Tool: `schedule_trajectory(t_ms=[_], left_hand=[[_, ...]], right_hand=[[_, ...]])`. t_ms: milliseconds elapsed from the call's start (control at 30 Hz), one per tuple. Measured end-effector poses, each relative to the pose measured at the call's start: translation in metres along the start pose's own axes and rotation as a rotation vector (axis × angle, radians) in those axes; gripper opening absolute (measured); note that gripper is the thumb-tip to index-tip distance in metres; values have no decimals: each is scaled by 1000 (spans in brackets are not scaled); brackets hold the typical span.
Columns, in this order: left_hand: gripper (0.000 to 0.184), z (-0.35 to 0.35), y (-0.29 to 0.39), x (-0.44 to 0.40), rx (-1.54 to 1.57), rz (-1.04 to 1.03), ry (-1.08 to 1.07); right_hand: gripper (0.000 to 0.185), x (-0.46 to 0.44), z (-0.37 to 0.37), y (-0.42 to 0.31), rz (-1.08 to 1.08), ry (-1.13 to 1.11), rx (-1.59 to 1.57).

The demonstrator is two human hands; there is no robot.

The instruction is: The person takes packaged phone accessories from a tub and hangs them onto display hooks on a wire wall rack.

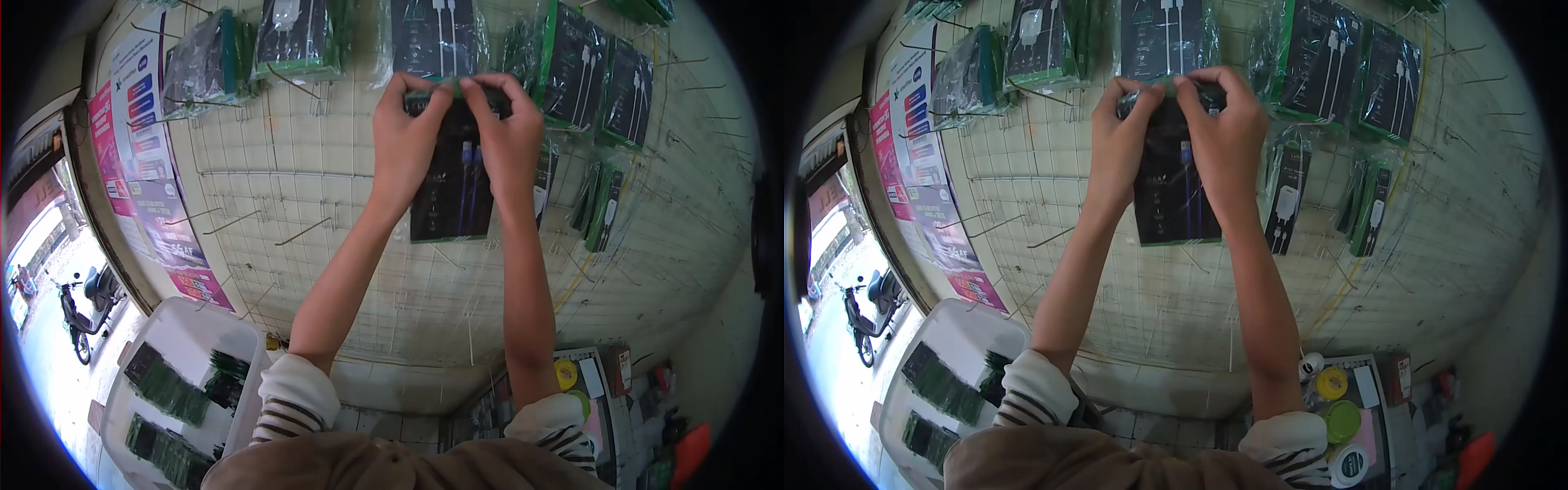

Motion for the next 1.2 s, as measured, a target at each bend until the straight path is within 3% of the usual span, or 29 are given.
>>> schedule_trajectory(t_ms=[367, 467, 533, 767, 967, 1100, 1200], left_hand=[[26, 1, -11, -19, -123, -61, 28], [25, 1, -12, -20, -184, -118, 36], [17, 0, -12, -21, -191, -282, 28], [21, 0, -11, -18, -380, -306, 53], [19, 2, -46, -5, -445, -270, 57], [18, -2, -63, 6, -427, -213, 100], [20, -2, -78, 10, -611, -306, 151]], right_hand=[[19, -11, -11, 3, -29, 82, 66], [19, -11, -13, 2, -43, 70, 75], [18, -12, -14, 2, 32, 82, 114], [18, -7, -17, 2, -5, 100, 130], [17, -7, -27, 53, -23, 68, 145], [15, 0, -35, 72, -3, 186, 143], [15, -1, -40, 87, 121, 274, 309]])
Point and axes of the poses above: each hand's wrist, its own x-axis away from the middle knuckle, its own z-axis out of the back of the hand, y = z × x, the point moved 2 cm from there along -x, towards the middle knuckle, and after that the axes turned 15 degrees about -z, right-handed, at the moved point
